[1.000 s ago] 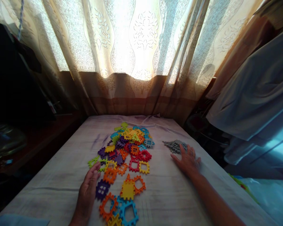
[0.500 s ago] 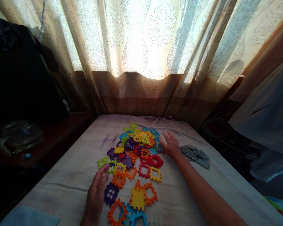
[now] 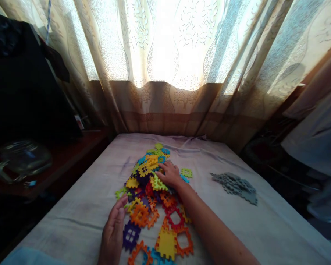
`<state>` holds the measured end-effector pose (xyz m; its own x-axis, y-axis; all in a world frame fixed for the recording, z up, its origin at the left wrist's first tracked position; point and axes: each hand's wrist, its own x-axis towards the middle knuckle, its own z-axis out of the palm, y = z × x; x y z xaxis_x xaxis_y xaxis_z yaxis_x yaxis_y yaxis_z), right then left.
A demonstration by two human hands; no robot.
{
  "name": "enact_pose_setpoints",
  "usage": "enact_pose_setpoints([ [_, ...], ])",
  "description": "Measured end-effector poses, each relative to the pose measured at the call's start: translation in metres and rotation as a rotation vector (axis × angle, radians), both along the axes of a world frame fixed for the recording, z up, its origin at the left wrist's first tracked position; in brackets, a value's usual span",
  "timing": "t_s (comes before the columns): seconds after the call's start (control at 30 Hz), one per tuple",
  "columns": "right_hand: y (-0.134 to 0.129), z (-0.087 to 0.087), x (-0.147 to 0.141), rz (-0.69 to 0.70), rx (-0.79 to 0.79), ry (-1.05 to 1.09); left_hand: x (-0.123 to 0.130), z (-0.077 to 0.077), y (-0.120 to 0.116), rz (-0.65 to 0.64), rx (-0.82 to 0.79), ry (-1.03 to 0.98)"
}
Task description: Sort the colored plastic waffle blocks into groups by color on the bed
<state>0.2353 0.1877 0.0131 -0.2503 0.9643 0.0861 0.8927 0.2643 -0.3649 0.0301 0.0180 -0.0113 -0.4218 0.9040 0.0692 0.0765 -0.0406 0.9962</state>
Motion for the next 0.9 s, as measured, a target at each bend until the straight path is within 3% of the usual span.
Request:
enact_pose_setpoints([
  [0.17, -0.048, 0.002, -0.040, 0.081, 0.039, 0.044, -0.002, -0.001, 0.001, 0.079, 0.065, 0.137],
  [0.27, -0.048, 0.012, -0.041, 0.183, 0.073, 0.079, -0.002, 0.002, 0.000, 0.107, 0.070, 0.207],
  [0.33, -0.028, 0.022, -0.031, 0.140, 0.072, 0.110, -0.001, 0.003, -0.001, 0.121, 0.073, 0.233],
  [0.43, 0.022, 0.033, -0.007, -0.158, 0.033, 0.063, 0.001, 0.003, -0.001, 0.145, 0.075, 0.246],
  [0.57, 0.087, 0.030, 0.013, -0.327, -0.053, 0.032, 0.002, 0.003, -0.003, 0.148, 0.069, 0.238],
  [0.73, 0.122, 0.012, -0.006, -0.301, -0.139, 0.008, 0.000, -0.003, -0.005, 0.154, 0.061, 0.240],
  [0.9, 0.113, 0.002, -0.031, -0.115, -0.124, -0.020, 0.000, -0.007, -0.004, 0.160, 0.079, 0.262],
])
